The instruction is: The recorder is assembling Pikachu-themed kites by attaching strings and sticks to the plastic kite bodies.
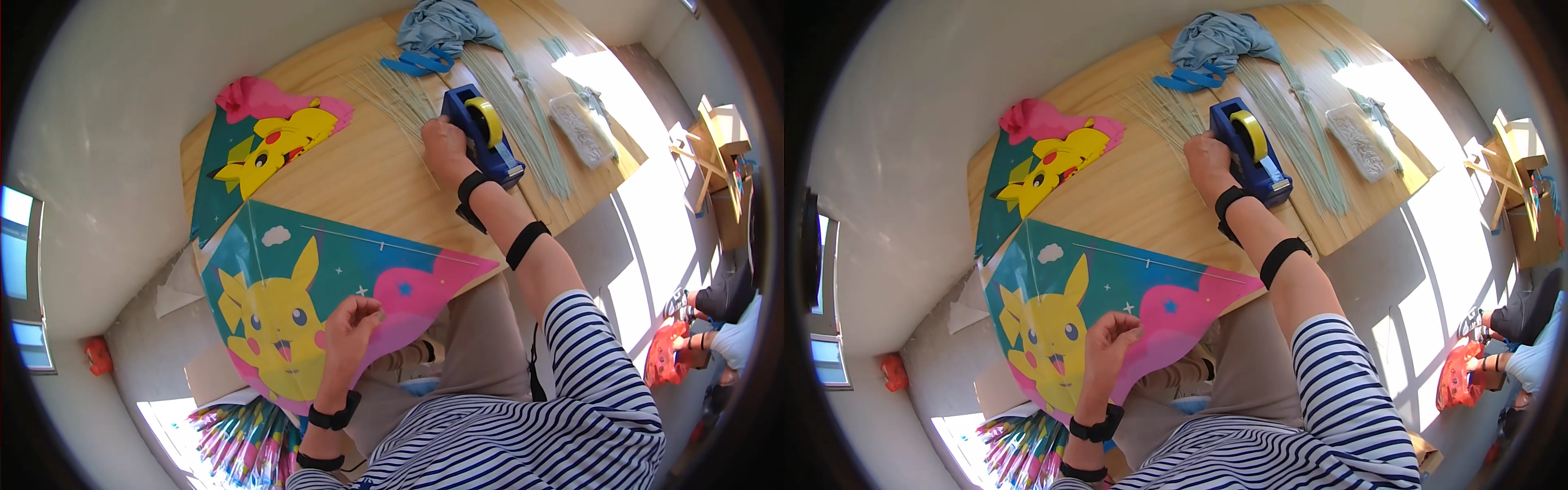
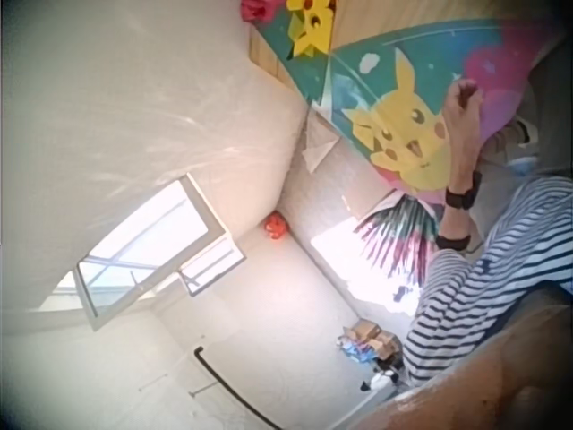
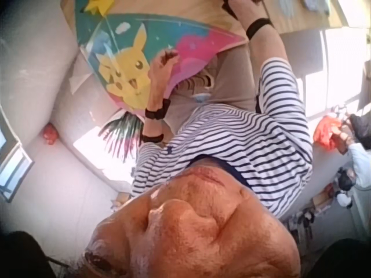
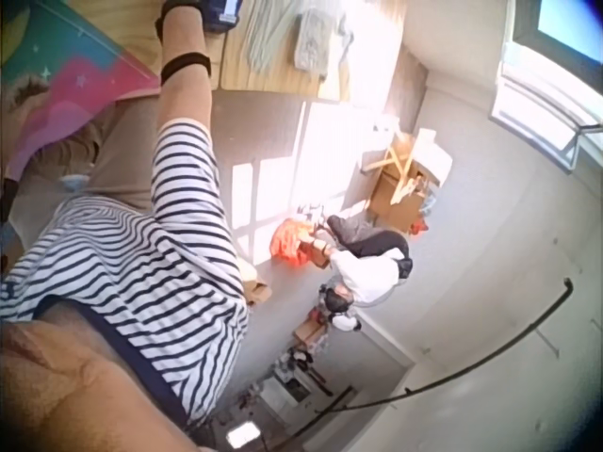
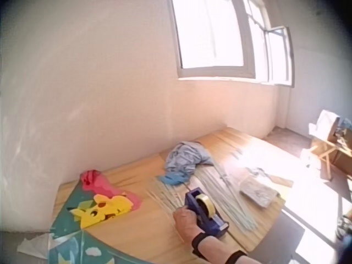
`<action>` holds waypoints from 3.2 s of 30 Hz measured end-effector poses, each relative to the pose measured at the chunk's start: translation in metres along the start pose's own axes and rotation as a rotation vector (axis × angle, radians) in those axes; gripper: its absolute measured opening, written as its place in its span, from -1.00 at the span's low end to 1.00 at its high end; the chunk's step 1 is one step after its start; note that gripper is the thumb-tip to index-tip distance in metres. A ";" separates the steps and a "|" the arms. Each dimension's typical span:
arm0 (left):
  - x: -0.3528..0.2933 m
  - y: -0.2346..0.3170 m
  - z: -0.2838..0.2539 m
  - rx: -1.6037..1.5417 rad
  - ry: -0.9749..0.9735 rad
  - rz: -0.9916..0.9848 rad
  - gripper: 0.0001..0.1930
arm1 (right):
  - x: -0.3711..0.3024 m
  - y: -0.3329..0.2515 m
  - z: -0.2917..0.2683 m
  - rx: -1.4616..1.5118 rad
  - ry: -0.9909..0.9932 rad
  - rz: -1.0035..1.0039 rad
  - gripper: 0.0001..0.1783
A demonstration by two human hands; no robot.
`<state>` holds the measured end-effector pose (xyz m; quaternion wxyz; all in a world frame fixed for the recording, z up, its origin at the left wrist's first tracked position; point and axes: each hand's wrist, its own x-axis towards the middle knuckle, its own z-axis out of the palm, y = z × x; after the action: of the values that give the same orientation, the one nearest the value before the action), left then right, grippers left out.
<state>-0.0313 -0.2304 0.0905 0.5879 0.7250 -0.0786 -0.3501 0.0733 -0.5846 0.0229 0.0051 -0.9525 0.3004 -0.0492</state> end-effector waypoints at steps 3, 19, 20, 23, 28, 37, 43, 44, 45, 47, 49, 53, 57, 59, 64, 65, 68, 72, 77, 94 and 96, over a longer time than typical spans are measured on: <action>0.003 -0.005 -0.003 0.017 0.009 0.004 -0.90 | -0.001 0.000 0.003 0.071 0.077 0.035 -0.79; 0.041 0.042 0.038 -0.554 -0.110 0.094 -0.80 | -0.312 0.080 -0.122 0.510 0.370 -0.340 -0.81; 0.036 0.041 0.046 -0.524 -0.132 0.094 -0.82 | -0.325 0.084 -0.128 0.474 0.379 -0.337 -0.80; 0.020 0.036 0.068 -0.463 -0.193 0.098 -0.89 | -0.353 0.092 -0.143 0.436 0.398 -0.329 -0.76; -0.001 0.039 0.086 -0.440 -0.244 0.103 -0.95 | -0.383 0.110 -0.152 0.450 0.398 -0.311 -0.79; -0.015 0.039 0.097 -0.367 -0.326 0.171 -0.97 | -0.411 0.117 -0.155 0.692 0.379 -0.205 -0.81; -0.018 0.036 0.094 -0.378 -0.368 0.209 -0.97 | -0.419 0.113 -0.160 0.850 0.294 -0.133 -0.85; -0.019 0.038 0.093 -0.374 -0.361 0.200 -0.97 | -0.420 0.113 -0.160 0.843 0.297 -0.131 -0.85; -0.022 0.040 0.093 -0.371 -0.355 0.190 -0.97 | -0.420 0.112 -0.160 0.835 0.301 -0.130 -0.85; -0.025 0.045 0.092 -0.349 -0.343 0.185 -0.97 | -0.420 0.112 -0.159 0.805 0.329 -0.139 -0.86; -0.027 0.048 0.090 -0.315 -0.335 0.191 -0.96 | -0.420 0.111 -0.159 0.780 0.345 -0.148 -0.86; -0.023 0.043 0.089 -0.297 -0.342 0.213 -0.98 | -0.419 0.109 -0.159 0.795 0.332 -0.150 -0.88; -0.021 0.039 0.089 -0.317 -0.359 0.223 -0.99 | -0.421 0.112 -0.161 0.955 0.150 -0.059 -0.90; -0.020 0.039 0.089 -0.330 -0.380 0.229 -0.98 | -0.422 0.113 -0.154 1.111 0.052 0.014 -0.91; -0.019 0.041 0.087 -0.333 -0.415 0.254 -0.99 | -0.421 0.114 -0.151 1.295 -0.218 0.193 -0.90; -0.018 0.041 0.088 -0.299 -0.404 0.270 -0.98 | -0.420 0.117 -0.149 1.226 -0.231 0.169 -0.89; -0.019 0.045 0.099 -0.189 -0.364 0.325 -0.97 | -0.414 0.117 -0.154 0.911 -0.158 0.074 -0.79; -0.026 0.042 0.107 -0.145 -0.310 0.375 -0.97 | -0.405 0.102 -0.151 0.810 0.094 -0.003 -0.62; -0.046 0.050 0.126 -0.124 -0.350 0.382 -0.96 | -0.381 0.068 -0.155 0.850 0.300 0.020 -0.77; -0.053 0.070 0.146 -0.029 -0.460 0.402 -0.97 | -0.372 0.066 -0.153 0.959 0.600 0.002 -0.90; -0.049 0.066 0.145 -0.057 -0.491 0.401 -0.97 | -0.374 0.069 -0.153 1.048 0.568 0.024 -0.87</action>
<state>-0.1350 -0.3397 0.1611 0.6285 0.5722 -0.3498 -0.3941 -0.2851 -0.4239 0.1389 0.3947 -0.7690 0.2366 -0.4436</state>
